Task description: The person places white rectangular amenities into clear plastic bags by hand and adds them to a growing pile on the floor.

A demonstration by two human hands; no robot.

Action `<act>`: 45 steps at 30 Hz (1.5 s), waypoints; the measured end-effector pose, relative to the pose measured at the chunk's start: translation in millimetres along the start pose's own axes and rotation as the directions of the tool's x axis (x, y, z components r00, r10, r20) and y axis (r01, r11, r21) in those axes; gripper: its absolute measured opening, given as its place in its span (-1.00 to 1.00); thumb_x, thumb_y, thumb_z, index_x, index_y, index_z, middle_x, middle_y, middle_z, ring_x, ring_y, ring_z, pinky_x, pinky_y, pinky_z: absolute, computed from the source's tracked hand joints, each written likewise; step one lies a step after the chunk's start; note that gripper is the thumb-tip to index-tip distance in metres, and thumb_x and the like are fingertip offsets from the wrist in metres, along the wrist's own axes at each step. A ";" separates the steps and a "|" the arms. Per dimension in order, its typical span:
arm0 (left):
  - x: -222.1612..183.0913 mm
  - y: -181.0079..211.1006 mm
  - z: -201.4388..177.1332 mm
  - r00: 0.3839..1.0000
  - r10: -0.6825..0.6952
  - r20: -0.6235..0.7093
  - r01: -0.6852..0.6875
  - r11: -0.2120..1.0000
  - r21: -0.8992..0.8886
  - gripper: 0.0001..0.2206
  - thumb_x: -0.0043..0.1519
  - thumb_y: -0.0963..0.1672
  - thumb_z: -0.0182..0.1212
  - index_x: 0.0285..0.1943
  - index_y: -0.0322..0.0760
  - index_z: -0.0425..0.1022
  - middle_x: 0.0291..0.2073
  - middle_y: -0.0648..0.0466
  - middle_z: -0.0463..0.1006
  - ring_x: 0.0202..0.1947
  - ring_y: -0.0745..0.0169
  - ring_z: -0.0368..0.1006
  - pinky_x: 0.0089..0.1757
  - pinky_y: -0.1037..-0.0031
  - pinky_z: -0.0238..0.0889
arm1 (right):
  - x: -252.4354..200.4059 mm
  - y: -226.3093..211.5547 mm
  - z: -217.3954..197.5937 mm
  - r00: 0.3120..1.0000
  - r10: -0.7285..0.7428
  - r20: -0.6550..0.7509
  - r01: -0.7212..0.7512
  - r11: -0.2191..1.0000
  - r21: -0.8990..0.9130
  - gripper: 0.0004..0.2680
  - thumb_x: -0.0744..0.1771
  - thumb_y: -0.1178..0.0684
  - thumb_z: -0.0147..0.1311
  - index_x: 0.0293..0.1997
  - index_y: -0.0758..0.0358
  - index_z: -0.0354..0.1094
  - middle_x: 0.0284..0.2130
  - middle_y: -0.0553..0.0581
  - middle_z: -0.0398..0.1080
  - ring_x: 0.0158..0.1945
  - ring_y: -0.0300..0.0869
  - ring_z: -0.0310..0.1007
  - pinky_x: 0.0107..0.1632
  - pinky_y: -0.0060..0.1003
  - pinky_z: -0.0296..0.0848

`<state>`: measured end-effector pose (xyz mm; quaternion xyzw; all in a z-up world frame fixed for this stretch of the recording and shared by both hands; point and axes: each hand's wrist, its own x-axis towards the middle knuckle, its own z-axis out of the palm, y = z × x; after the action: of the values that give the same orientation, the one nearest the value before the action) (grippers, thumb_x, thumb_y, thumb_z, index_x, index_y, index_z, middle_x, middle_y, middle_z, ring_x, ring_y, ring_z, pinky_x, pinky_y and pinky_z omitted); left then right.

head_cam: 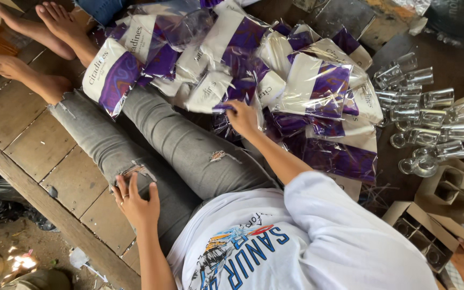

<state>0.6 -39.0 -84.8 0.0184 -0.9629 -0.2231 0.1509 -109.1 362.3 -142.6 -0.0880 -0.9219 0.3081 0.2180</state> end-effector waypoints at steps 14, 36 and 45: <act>62.5 98.5 -16.0 0.728 -0.166 0.665 0.631 0.541 -0.556 -0.27 0.27 0.04 0.29 0.59 -0.26 0.10 0.26 -0.31 0.43 0.13 -0.30 0.49 -0.05 -0.07 0.44 | -44.5 -115.9 -174.6 0.586 -0.516 0.624 -0.063 0.740 0.670 -0.73 0.37 -0.16 0.11 0.08 0.14 0.50 -0.03 0.25 0.54 0.13 0.18 0.46 0.21 0.11 0.37; 24.4 183.6 -171.2 0.910 0.316 -0.269 -0.415 0.716 -0.562 -0.78 0.23 -0.06 0.25 -0.12 -0.31 0.53 -0.24 0.03 0.58 -0.30 0.18 0.48 -0.22 0.46 0.28 | 1.9 -180.1 -282.6 0.883 -0.450 0.133 -0.085 0.126 0.988 -0.72 0.39 0.01 0.19 0.17 0.33 0.36 -0.43 0.09 0.50 -0.44 -0.29 0.37 -0.35 -0.45 0.36; 11.8 173.5 -216.9 0.907 0.302 -0.294 -0.421 0.652 -0.630 -0.74 0.15 -0.08 0.33 -0.11 -0.30 0.42 -0.34 -0.06 0.59 -0.52 0.37 0.42 -0.45 0.61 0.19 | 16.1 -232.2 -334.6 0.887 -0.458 0.052 0.205 0.493 0.845 -0.90 0.39 0.01 0.06 -0.22 0.16 0.37 -0.41 0.01 0.51 -0.53 -0.41 0.22 -0.45 -0.51 0.15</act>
<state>59.7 24.0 179.5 -0.2128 -0.7813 -0.5228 0.2663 22.8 359.8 243.1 0.2473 -0.6903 0.6606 0.1611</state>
